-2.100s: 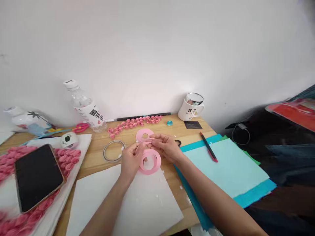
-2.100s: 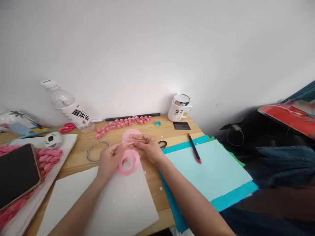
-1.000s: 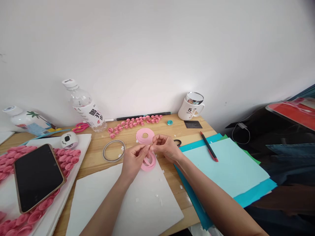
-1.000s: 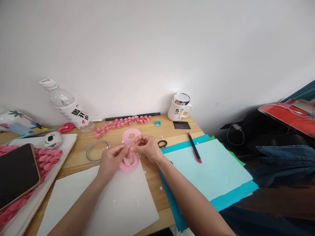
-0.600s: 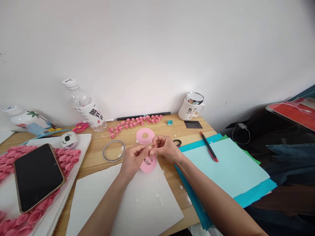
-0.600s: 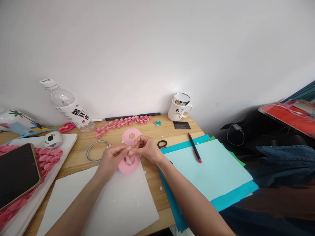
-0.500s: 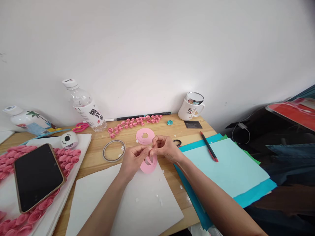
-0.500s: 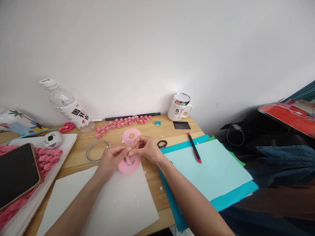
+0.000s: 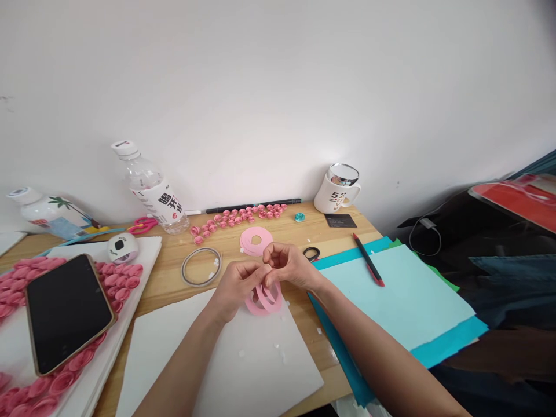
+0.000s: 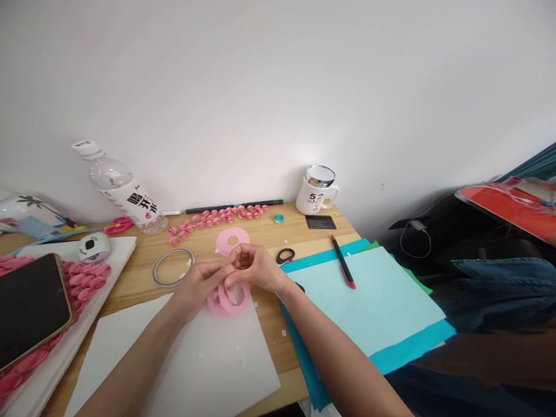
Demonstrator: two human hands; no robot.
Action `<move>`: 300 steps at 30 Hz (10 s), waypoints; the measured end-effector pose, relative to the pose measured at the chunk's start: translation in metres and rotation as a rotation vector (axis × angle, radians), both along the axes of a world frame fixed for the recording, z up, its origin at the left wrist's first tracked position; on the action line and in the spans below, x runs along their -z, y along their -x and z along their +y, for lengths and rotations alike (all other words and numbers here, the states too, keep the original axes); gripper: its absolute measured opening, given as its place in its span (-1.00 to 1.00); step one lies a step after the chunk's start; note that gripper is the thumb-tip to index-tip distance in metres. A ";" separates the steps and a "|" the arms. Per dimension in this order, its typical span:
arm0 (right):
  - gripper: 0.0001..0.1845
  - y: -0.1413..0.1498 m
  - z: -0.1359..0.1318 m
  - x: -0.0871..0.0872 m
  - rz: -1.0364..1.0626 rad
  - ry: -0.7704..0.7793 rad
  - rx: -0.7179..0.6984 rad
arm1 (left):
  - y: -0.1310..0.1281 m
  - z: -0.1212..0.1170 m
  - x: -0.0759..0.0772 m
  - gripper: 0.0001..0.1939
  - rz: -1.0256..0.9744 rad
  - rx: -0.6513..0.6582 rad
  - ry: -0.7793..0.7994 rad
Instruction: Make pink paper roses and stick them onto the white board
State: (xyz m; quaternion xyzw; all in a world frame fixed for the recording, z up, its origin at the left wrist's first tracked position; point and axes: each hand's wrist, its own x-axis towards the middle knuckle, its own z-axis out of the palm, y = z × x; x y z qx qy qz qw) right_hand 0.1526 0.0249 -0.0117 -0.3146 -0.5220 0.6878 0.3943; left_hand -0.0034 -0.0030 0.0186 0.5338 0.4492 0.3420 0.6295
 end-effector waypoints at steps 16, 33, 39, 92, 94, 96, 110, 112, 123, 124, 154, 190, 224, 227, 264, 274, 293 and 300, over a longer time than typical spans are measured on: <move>-0.49 0.005 -0.009 -0.006 -0.055 -0.070 0.025 | -0.004 -0.002 0.008 -0.64 -0.041 -0.022 0.146; -0.85 0.005 -0.005 -0.005 -0.071 -0.300 0.266 | -0.002 0.000 0.006 -0.63 0.070 -0.275 -0.100; -0.91 0.006 -0.004 -0.005 -0.057 -0.274 0.418 | -0.006 -0.001 0.004 -0.67 0.071 -0.227 -0.162; -0.78 0.002 0.003 -0.005 0.050 -0.028 0.447 | -0.003 0.004 0.007 -0.77 -0.128 -0.384 -0.076; -0.78 0.001 0.003 -0.004 0.054 -0.028 0.454 | -0.004 0.003 0.007 -0.78 -0.139 -0.383 -0.069; -0.80 0.001 0.003 -0.003 0.048 -0.032 0.451 | -0.004 0.003 0.006 -0.78 -0.145 -0.383 -0.067; -0.81 0.000 0.006 0.001 0.107 0.002 0.450 | -0.002 0.003 0.008 -0.73 -0.134 -0.414 -0.065; -0.78 -0.001 0.006 0.001 0.112 0.028 0.433 | -0.002 0.004 0.008 -0.74 -0.139 -0.444 -0.067; -0.78 -0.004 0.009 0.007 0.141 0.055 0.445 | -0.002 0.003 0.008 -0.67 -0.141 -0.395 -0.045; -0.78 -0.004 0.009 0.007 0.141 0.054 0.445 | -0.002 0.003 0.007 -0.68 -0.150 -0.386 -0.044; -0.75 -0.003 0.010 0.005 0.132 0.096 0.494 | -0.002 0.002 0.007 -0.71 -0.154 -0.361 -0.025; -0.78 0.001 0.014 0.007 0.077 0.074 0.393 | 0.006 0.014 0.016 -0.78 -0.095 -0.391 0.017; -0.77 0.002 0.006 0.008 0.117 0.054 0.434 | 0.007 0.008 0.011 -0.74 -0.158 -0.256 -0.072; -0.81 0.000 0.007 0.009 0.081 0.045 0.415 | 0.005 0.009 0.012 -0.74 -0.141 -0.259 -0.067; -0.71 -0.003 0.009 0.001 0.144 0.161 0.469 | 0.008 0.009 0.008 -0.72 -0.192 -0.224 0.006; -0.77 -0.003 0.009 0.001 0.145 0.118 0.466 | 0.008 0.009 0.010 -0.70 -0.194 -0.187 -0.007; -0.81 -0.006 0.011 0.006 0.179 0.108 0.445 | 0.007 0.009 0.010 -0.72 -0.206 -0.216 0.015; -0.77 -0.005 0.011 0.004 0.203 0.127 0.424 | 0.009 0.009 0.010 -0.71 -0.209 -0.213 -0.011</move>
